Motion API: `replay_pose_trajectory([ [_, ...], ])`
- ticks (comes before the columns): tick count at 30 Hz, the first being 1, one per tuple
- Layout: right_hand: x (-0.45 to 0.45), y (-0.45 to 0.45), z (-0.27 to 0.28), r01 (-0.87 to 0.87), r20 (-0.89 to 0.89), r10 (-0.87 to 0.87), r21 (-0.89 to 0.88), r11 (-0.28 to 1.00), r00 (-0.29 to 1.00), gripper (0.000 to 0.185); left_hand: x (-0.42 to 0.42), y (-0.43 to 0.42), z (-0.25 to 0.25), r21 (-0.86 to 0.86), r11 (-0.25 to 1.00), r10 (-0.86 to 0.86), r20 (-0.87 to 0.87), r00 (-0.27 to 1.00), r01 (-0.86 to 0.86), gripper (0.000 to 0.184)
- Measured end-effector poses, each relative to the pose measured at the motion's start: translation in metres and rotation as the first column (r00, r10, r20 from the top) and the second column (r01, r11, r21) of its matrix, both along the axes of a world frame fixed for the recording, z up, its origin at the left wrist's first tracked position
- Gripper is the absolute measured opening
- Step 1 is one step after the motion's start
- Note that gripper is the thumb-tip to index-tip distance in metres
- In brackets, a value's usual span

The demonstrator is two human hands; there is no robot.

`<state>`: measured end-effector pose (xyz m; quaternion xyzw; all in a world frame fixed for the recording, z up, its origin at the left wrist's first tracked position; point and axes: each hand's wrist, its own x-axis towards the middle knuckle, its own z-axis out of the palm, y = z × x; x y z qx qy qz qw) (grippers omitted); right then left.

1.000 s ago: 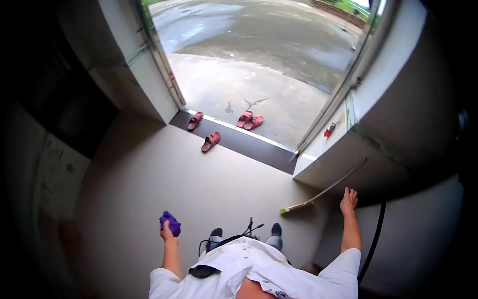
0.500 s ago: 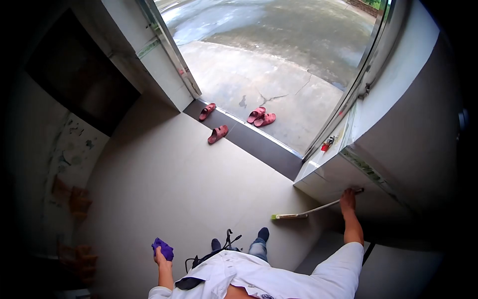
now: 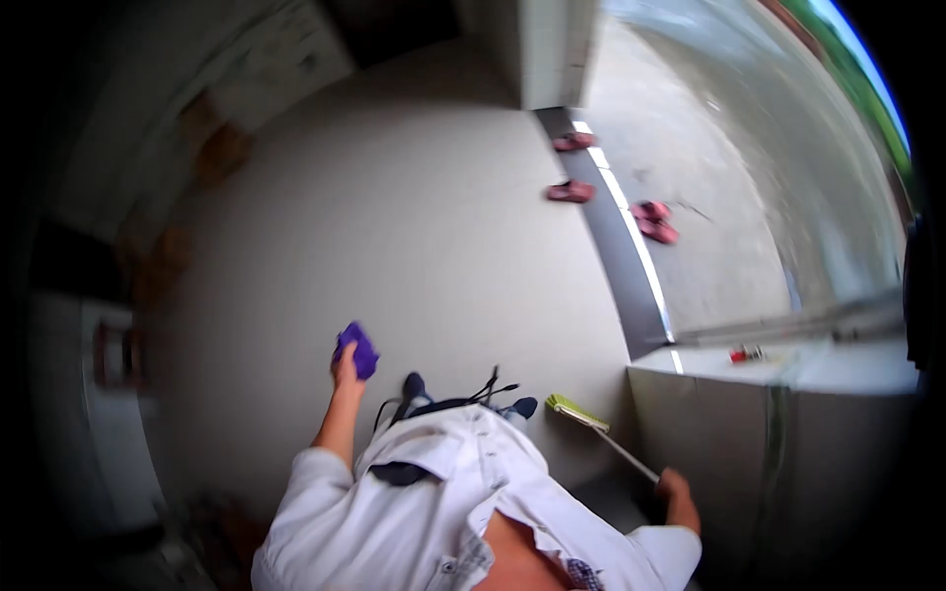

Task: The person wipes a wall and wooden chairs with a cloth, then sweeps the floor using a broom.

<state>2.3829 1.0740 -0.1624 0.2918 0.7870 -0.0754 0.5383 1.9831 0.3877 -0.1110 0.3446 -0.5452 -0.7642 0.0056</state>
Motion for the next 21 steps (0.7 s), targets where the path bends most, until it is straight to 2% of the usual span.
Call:
replay_pose_trajectory([
  [2,-0.016,-0.037,0.035,-0.067,-0.059,0.069,0.041,0.997,0.996,0.029,0.018,-0.022,-0.019,0.052,0.995,0.086,-0.056,0.995,-0.083,0.039],
  [3,-0.045,-0.074,0.052,-0.042,-0.04,0.043,0.024,0.999,0.998,0.029,-0.01,-0.05,-0.019,0.065,0.99,0.125,-0.014,0.992,-0.124,0.038],
  [6,-0.061,-0.116,0.065,-0.082,-0.097,0.095,0.134,0.988,0.991,0.03,0.02,-0.112,-0.054,0.206,0.959,0.217,-0.084,0.973,-0.196,0.034],
  [8,-0.091,-0.168,0.083,-0.067,-0.203,0.097,0.15,0.986,0.974,0.025,0.021,-0.153,-0.031,0.245,0.897,0.385,-0.026,0.923,-0.367,0.029],
  [10,-0.135,-0.194,0.083,-0.173,-0.216,0.184,0.069,0.982,0.959,0.023,0.024,-0.203,-0.037,0.202,0.895,0.411,-0.026,0.911,-0.398,0.031],
  [11,-0.168,-0.226,0.095,-0.106,-0.335,0.123,0.071,0.992,0.934,0.021,0.027,-0.222,-0.036,0.196,0.879,0.45,-0.038,0.892,-0.434,0.03],
  [14,-0.258,-0.26,0.07,-0.441,-0.457,0.396,0.011,0.898,0.796,0.021,0.019,-0.276,-0.015,0.233,0.85,0.503,-0.101,0.858,-0.472,0.028],
  [16,-0.363,-0.358,0.129,-0.273,-0.354,0.231,-0.075,0.959,0.906,0.022,0.007,-0.317,-0.015,0.273,0.83,0.532,-0.124,0.837,-0.487,0.027],
  [17,-0.407,-0.38,0.137,-0.297,-0.436,0.217,-0.125,0.946,0.873,0.024,-0.012,-0.329,-0.016,0.286,0.818,0.548,-0.129,0.826,-0.498,0.026],
  [19,-0.455,-0.397,0.107,-0.382,-0.617,0.106,-0.334,0.862,0.78,0.028,-0.034,-0.351,-0.006,0.28,0.808,0.569,-0.143,0.81,-0.518,0.027],
  [21,-0.502,-0.422,0.088,-0.402,-0.665,0.009,-0.441,0.803,0.747,0.032,-0.056,-0.368,-0.001,0.188,0.764,0.64,-0.094,0.763,-0.617,0.027],
])
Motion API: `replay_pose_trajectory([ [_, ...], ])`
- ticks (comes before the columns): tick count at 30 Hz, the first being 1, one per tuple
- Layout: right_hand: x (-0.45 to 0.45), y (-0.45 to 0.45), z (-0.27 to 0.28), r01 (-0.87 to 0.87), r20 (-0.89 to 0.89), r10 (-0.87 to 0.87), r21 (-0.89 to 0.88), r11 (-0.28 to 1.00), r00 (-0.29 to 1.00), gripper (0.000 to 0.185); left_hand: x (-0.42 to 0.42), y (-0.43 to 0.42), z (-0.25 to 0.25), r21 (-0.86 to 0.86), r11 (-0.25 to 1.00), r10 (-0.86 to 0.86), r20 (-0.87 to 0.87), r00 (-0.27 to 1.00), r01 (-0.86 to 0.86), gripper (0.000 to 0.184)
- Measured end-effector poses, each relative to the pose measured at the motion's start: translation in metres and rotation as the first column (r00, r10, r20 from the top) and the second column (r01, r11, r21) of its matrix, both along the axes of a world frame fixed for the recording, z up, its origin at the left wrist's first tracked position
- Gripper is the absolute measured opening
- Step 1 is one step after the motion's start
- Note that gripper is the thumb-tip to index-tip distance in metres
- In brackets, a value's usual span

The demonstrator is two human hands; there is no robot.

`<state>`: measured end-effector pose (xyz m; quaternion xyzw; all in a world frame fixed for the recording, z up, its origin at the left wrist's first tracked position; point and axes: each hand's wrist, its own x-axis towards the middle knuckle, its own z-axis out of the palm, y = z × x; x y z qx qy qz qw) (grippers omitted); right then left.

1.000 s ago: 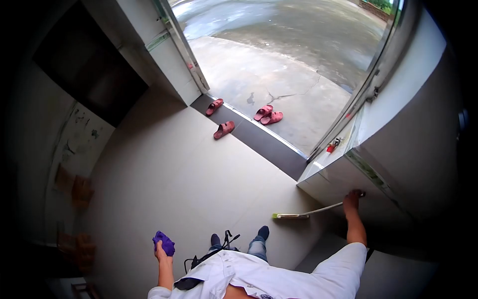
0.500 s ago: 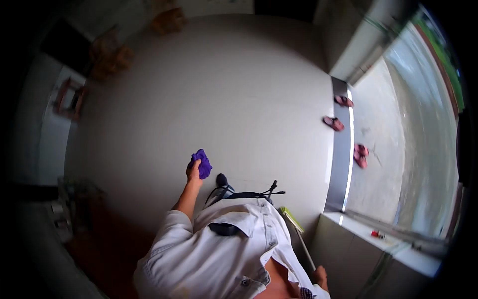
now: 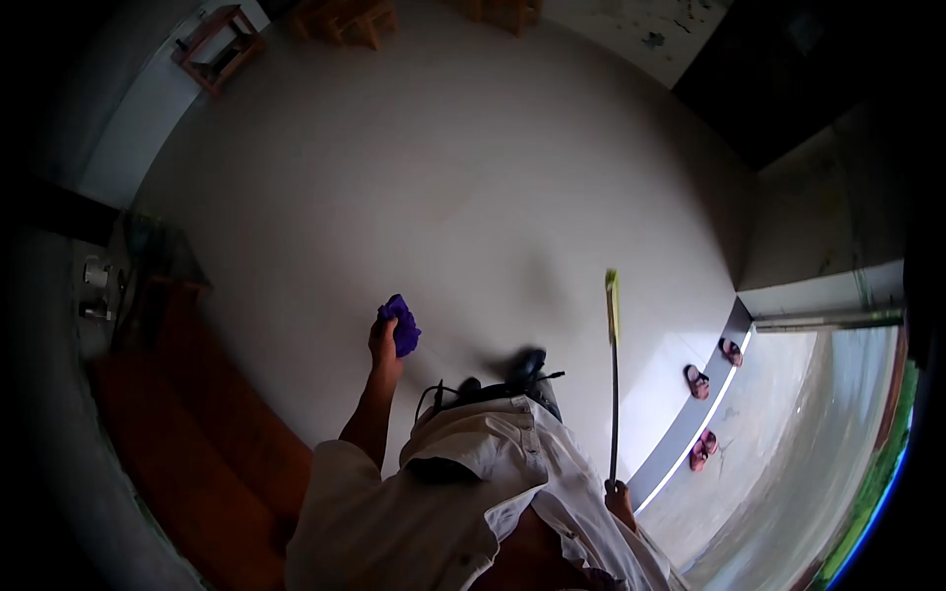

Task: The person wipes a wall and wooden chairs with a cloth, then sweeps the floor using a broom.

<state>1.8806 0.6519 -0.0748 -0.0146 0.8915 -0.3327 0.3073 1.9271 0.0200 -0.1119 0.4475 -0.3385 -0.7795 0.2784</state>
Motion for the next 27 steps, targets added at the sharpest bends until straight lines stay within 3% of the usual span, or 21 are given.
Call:
replay_pose_trajectory([
  [1,-0.037,-0.02,-0.011,0.088,0.081,-0.096,0.097,0.991,0.992,0.033,-0.013,-0.011,0.004,-0.028,0.999,0.046,0.046,0.998,-0.045,0.027],
  [2,-0.077,-0.056,-0.006,0.165,0.153,-0.197,0.199,0.966,0.968,0.035,-0.029,-0.021,0.014,-0.059,0.998,0.01,-0.013,1.0,-0.011,0.025],
  [5,-0.202,-0.088,-0.055,0.067,0.143,-0.07,0.028,0.997,0.987,0.03,-0.068,-0.03,-0.008,-0.085,0.993,0.087,0.008,0.996,-0.086,0.024],
  [7,-0.285,-0.133,-0.066,0.095,0.203,-0.085,-0.04,0.995,0.975,0.028,-0.08,-0.033,-0.007,-0.085,0.991,0.092,-0.168,0.981,-0.107,0.023],
  [9,-0.361,-0.18,-0.088,0.043,0.215,-0.006,-0.167,0.985,0.977,0.025,-0.08,-0.042,-0.02,-0.078,0.937,0.34,-0.028,0.94,-0.341,0.025],
  [10,-0.417,-0.224,-0.071,0.056,0.289,-0.008,-0.158,0.986,0.957,0.024,-0.092,-0.052,-0.04,-0.021,0.951,0.301,-0.158,0.94,-0.308,0.028],
  [11,-0.45,-0.253,-0.077,0.047,0.294,0.005,-0.169,0.985,0.956,0.025,-0.082,-0.053,-0.052,-0.028,0.927,0.373,-0.065,0.926,-0.375,0.031],
  [12,-0.477,-0.274,-0.088,-0.056,0.228,0.113,-0.24,0.969,0.967,0.026,-0.07,-0.05,-0.05,-0.052,0.935,0.346,-0.081,0.935,-0.351,0.029],
  [14,-0.53,-0.352,-0.067,-0.086,0.255,0.149,-0.245,0.966,0.955,0.028,-0.067,-0.048,-0.06,0.017,0.791,0.603,0.148,0.783,-0.612,0.022],
  [15,-0.557,-0.39,-0.061,-0.086,0.295,0.177,-0.295,0.952,0.939,0.026,-0.075,-0.05,-0.058,0.028,0.793,0.601,0.129,0.789,-0.609,0.021],
  [18,-0.617,-0.505,-0.051,-0.074,0.334,0.279,-0.515,0.854,0.9,0.018,-0.084,-0.057,-0.069,0.061,0.784,0.607,0.137,0.783,-0.618,0.018],
  [21,-0.66,-0.622,-0.045,0.146,0.6,0.239,-0.521,0.841,0.763,0.014,-0.097,-0.089,-0.088,0.113,0.843,0.53,-0.014,0.848,-0.525,0.017],
  [23,-0.663,-0.698,-0.031,0.249,0.732,0.254,-0.503,0.827,0.633,0.009,-0.094,-0.143,-0.11,0.115,0.801,0.584,0.06,0.809,-0.587,0.014],
  [25,-0.673,-0.759,-0.016,0.208,0.745,0.236,-0.45,0.869,0.624,0.009,-0.142,-0.19,-0.086,0.14,0.739,0.666,-0.013,0.746,-0.658,0.014],
  [27,-0.692,-0.823,-0.009,0.199,0.782,0.288,-0.459,0.866,0.553,0.01,-0.155,-0.259,-0.092,0.226,0.776,0.605,-0.005,0.796,-0.589,0.019],
])
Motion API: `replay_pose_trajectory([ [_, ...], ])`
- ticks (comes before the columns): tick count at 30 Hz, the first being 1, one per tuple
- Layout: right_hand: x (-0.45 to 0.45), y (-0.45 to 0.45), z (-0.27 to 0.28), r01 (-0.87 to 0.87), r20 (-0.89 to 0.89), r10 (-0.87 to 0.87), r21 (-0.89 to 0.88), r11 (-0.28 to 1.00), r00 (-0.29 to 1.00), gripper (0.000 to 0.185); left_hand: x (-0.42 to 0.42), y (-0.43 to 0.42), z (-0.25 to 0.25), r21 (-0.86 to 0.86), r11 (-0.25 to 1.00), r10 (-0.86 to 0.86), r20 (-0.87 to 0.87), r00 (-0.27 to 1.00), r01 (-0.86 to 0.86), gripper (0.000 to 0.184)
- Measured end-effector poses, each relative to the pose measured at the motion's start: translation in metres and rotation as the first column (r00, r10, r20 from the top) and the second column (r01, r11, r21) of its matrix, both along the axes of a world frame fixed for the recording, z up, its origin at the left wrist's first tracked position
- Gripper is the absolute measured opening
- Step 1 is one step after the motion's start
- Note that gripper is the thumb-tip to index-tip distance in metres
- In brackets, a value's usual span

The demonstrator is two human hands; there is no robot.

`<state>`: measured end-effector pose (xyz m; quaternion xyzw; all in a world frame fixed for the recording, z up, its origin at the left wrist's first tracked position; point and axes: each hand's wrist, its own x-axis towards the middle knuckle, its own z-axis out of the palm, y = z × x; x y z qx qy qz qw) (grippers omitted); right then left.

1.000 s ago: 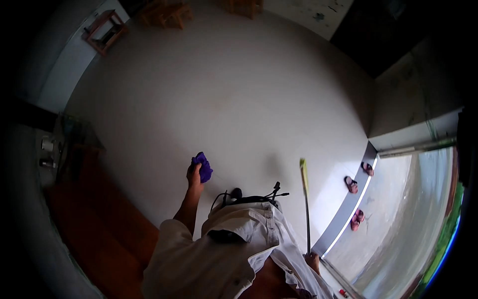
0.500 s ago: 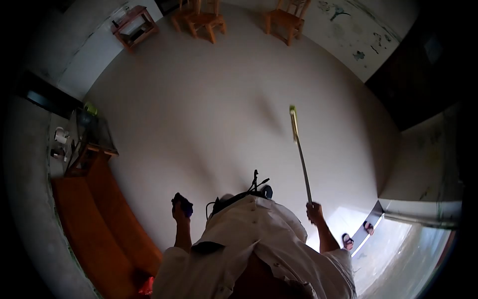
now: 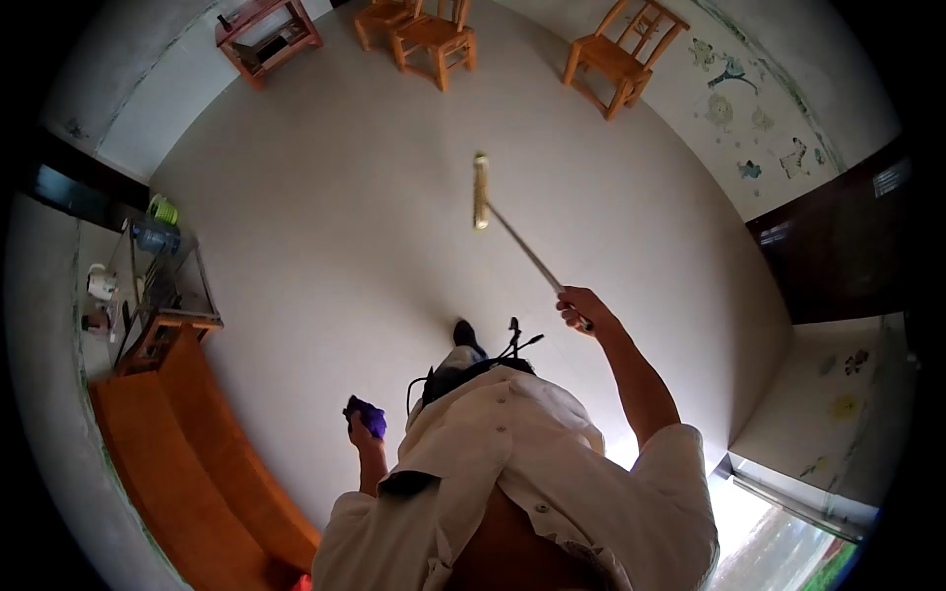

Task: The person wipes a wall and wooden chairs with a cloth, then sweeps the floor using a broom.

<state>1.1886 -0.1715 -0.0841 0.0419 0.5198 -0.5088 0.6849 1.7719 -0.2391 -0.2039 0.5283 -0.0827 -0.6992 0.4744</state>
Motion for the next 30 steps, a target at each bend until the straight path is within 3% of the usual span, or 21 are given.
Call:
replay_pose_trajectory([
  [1,-0.008,-0.033,0.0,-0.071,-0.067,0.073,0.036,0.997,0.995,0.011,-0.01,-0.032,-0.004,0.037,0.999,0.015,0.11,0.994,-0.019,0.023],
  [4,-0.012,-0.116,0.01,-0.253,-0.135,0.261,0.074,0.965,0.956,0.014,-0.066,-0.113,0.052,-0.03,0.994,0.108,0.143,0.984,-0.105,0.028],
  [6,-0.012,-0.174,0.023,-0.373,-0.148,0.401,0.184,0.909,0.904,0.017,-0.079,-0.151,0.079,-0.113,0.993,-0.003,0.106,0.994,0.015,0.031],
  [10,-0.017,-0.292,-0.016,-0.604,0.006,0.613,0.177,0.777,0.79,0.02,-0.078,-0.203,0.073,-0.076,0.996,0.052,0.154,0.987,-0.041,0.034],
  [14,-0.006,-0.383,-0.06,-0.711,0.071,0.708,0.115,0.694,0.703,0.024,-0.078,-0.205,0.072,-0.072,0.976,0.218,0.255,0.942,-0.206,0.036],
  [18,-0.032,-0.458,-0.088,-0.691,0.132,0.679,0.186,0.699,0.722,0.028,-0.048,-0.177,0.058,0.034,0.994,0.084,0.325,0.942,-0.1,0.042],
  [19,-0.046,-0.482,-0.099,-0.671,0.116,0.664,0.206,0.712,0.739,0.028,-0.047,-0.18,0.056,-0.016,0.996,-0.06,0.598,0.799,0.087,0.045],
  [21,-0.095,-0.523,-0.089,-0.594,0.193,0.563,0.2,0.779,0.804,0.031,-0.056,-0.193,0.076,0.063,0.922,-0.229,0.885,0.406,0.382,0.052],
  [22,-0.125,-0.542,-0.08,-0.552,0.222,0.511,0.201,0.809,0.83,0.033,-0.077,-0.208,0.093,0.067,0.97,-0.204,0.748,0.631,0.234,0.046],
  [23,-0.158,-0.562,-0.074,-0.549,0.395,0.45,0.184,0.815,0.801,0.038,-0.091,-0.22,0.107,0.093,0.995,-0.077,0.569,0.818,0.029,0.042],
  [24,-0.179,-0.582,-0.134,-0.289,0.612,0.101,0.216,0.933,0.785,0.039,-0.106,-0.231,0.124,0.158,0.97,0.105,0.41,0.906,-0.185,0.039],
  [26,-0.239,-0.601,-0.142,-0.088,0.653,-0.065,0.199,0.976,0.754,0.036,-0.162,-0.259,0.16,0.172,0.969,0.009,0.689,0.725,-0.176,0.039],
  [28,-0.289,-0.622,-0.129,0.111,0.45,-0.194,0.205,0.972,0.872,0.028,-0.188,-0.286,0.173,0.063,0.998,-0.062,0.825,0.562,0.019,0.038],
  [30,-0.337,-0.645,-0.147,0.282,0.532,-0.312,0.14,0.949,0.787,0.024,-0.213,-0.333,0.183,0.039,0.999,-0.028,0.812,0.583,-0.007,0.037],
])
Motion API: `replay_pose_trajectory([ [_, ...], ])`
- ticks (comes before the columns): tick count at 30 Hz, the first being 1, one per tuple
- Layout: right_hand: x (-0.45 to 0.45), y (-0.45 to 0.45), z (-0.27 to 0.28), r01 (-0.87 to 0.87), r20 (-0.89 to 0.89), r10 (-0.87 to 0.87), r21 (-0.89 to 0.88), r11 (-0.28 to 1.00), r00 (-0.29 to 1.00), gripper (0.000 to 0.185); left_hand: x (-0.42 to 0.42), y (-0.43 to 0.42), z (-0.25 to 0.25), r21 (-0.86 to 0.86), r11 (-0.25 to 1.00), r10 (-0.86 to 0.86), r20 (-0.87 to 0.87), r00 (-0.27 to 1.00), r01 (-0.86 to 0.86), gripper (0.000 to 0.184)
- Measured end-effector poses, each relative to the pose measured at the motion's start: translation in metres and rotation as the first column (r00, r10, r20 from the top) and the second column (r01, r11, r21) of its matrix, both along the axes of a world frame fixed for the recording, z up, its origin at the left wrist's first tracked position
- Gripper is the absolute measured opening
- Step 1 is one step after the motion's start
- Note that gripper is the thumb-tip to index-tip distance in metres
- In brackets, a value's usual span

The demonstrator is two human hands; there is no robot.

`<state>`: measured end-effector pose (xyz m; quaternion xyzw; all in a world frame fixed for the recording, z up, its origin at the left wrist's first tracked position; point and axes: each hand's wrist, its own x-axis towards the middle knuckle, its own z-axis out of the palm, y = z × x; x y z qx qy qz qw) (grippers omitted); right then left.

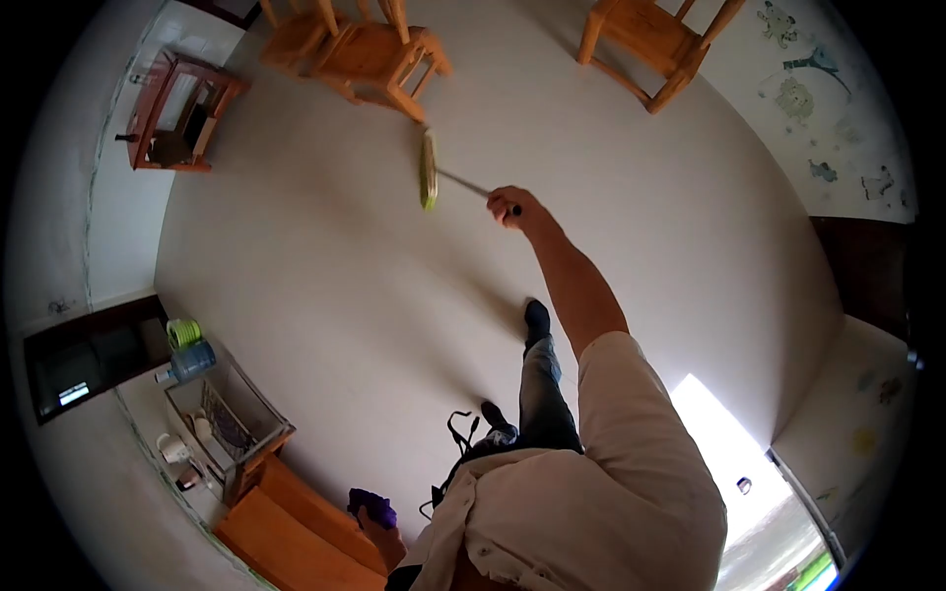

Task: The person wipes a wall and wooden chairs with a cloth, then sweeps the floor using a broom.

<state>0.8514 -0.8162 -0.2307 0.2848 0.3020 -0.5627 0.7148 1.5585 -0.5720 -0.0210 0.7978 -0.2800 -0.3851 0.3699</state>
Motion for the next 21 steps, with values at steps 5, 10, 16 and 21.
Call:
replay_pose_trajectory([
  [5,-0.055,-0.027,-0.031,0.407,0.043,-0.405,-0.05,0.912,0.913,0.018,-0.021,-0.093,-0.011,-0.043,0.951,-0.303,0.07,0.95,0.306,0.04],
  [10,-0.02,0.059,-0.034,0.668,0.081,-0.663,-0.107,0.736,0.744,0.019,-0.051,-0.184,-0.023,0.077,0.982,-0.132,-0.368,0.92,0.172,0.045],
  [16,0.12,0.249,-0.002,0.722,0.086,-0.722,0.029,0.691,0.687,0.022,-0.094,-0.306,-0.058,-0.031,0.919,-0.349,-0.53,0.773,0.394,0.039],
  [21,0.251,0.362,0.039,0.906,0.157,-0.912,0.138,0.4,0.378,0.025,-0.108,-0.378,-0.051,-0.142,0.793,-0.547,-0.595,0.589,0.593,0.036],
])
